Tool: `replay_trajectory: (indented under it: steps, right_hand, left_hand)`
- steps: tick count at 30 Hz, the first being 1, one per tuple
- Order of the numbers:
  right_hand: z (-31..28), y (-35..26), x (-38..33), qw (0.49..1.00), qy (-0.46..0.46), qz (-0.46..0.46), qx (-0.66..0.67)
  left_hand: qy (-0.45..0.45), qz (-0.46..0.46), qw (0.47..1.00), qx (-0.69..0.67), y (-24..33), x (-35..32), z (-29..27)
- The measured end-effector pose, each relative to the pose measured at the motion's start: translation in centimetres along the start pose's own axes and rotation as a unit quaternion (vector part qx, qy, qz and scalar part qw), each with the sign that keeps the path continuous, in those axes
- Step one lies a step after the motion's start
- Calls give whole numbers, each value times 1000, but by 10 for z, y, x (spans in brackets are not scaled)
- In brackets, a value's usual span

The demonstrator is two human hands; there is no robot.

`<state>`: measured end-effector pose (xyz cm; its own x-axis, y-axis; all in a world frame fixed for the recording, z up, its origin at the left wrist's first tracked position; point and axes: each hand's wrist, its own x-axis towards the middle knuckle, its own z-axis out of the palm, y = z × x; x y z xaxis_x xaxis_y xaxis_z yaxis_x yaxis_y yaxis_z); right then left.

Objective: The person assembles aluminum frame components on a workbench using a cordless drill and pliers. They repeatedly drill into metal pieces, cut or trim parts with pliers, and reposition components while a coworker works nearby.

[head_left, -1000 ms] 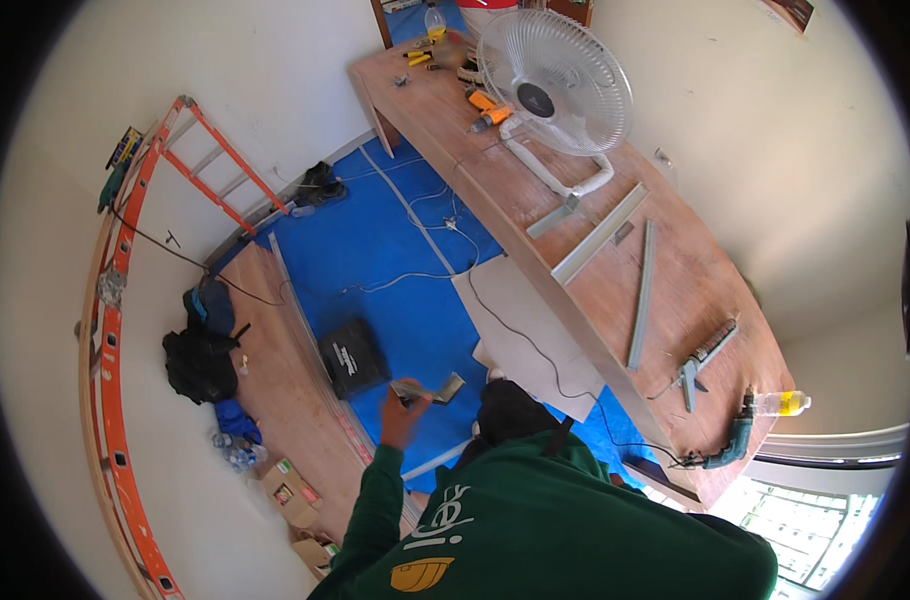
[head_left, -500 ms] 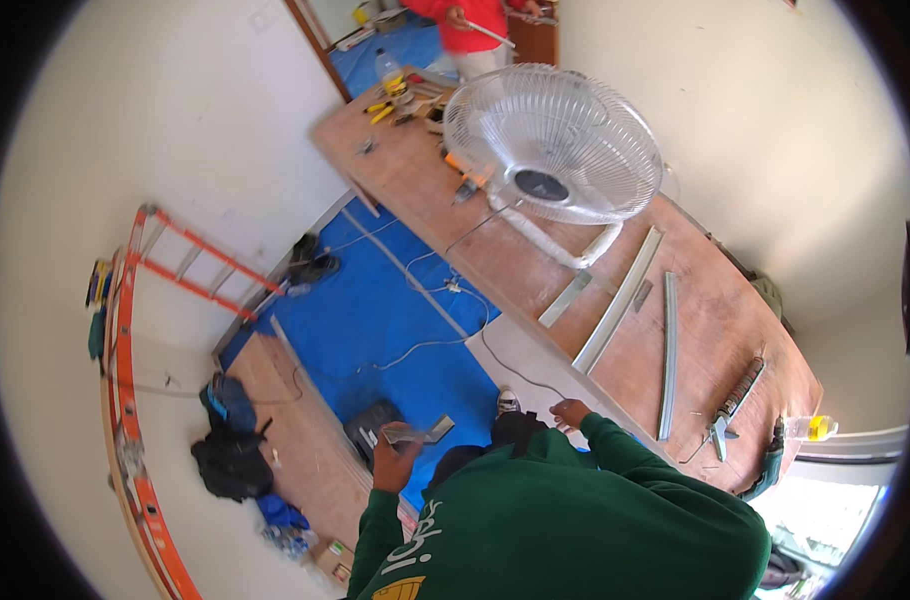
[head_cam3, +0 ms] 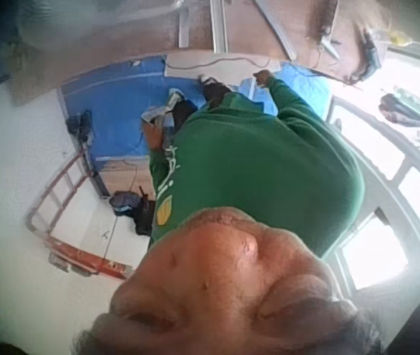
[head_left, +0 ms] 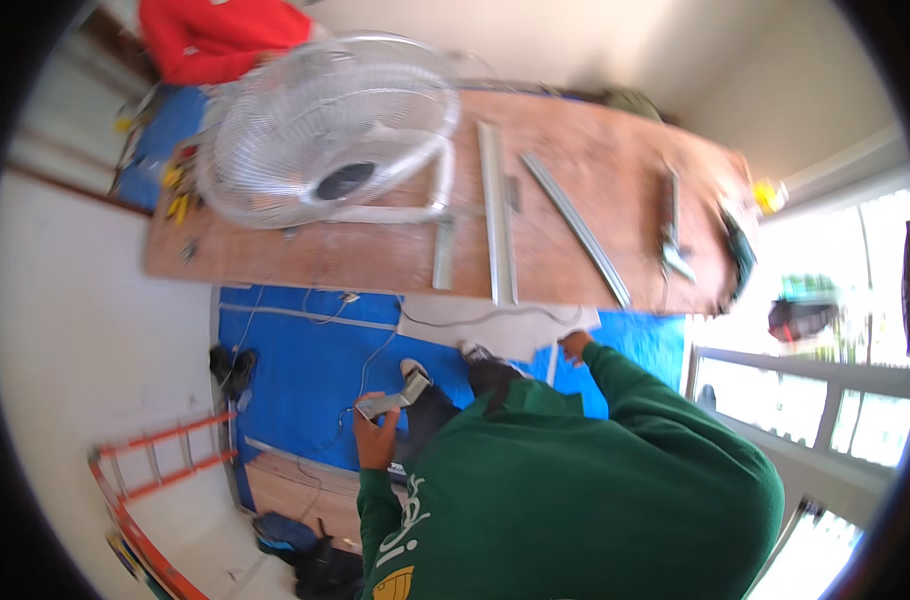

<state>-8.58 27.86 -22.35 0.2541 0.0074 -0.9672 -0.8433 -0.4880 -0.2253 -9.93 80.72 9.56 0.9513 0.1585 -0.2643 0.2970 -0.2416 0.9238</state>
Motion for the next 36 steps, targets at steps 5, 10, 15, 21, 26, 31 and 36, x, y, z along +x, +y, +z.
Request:
replay_trajectory:
  steps: [5, 10, 15, 21, 26, 31, 36]
  right_hand:
    - [59, 60, -81, 939, 170, 25, 299]
    - [151, 94, -121, 916, 149, 86, 362]
    - [226, 138, -116, 960, 162, 48, 224]
    - [191, 119, -65, 906, 122, -314, -257]
    - [137, 6, -9, 939, -21, -218, -266]
    - [96, -103, 55, 807, -104, -277, -512]
    - [178, -294, 102, 569, -152, -345, -731]
  left_hand:
    - [-140, 55, 986, 68, 9, 41, -6]
    - [-217, 83, 969, 85, 22, 65, -6]
    - [-217, 158, 958, 105, 26, 69, -19]
    - [-207, 154, 960, 106, -12, 58, -51]
    - [-161, 134, 975, 79, 4, 29, -93]
    - [76, 79, 993, -52, 25, -40, -124]
    - [323, 2, 905, -278, -5, -192, -120]
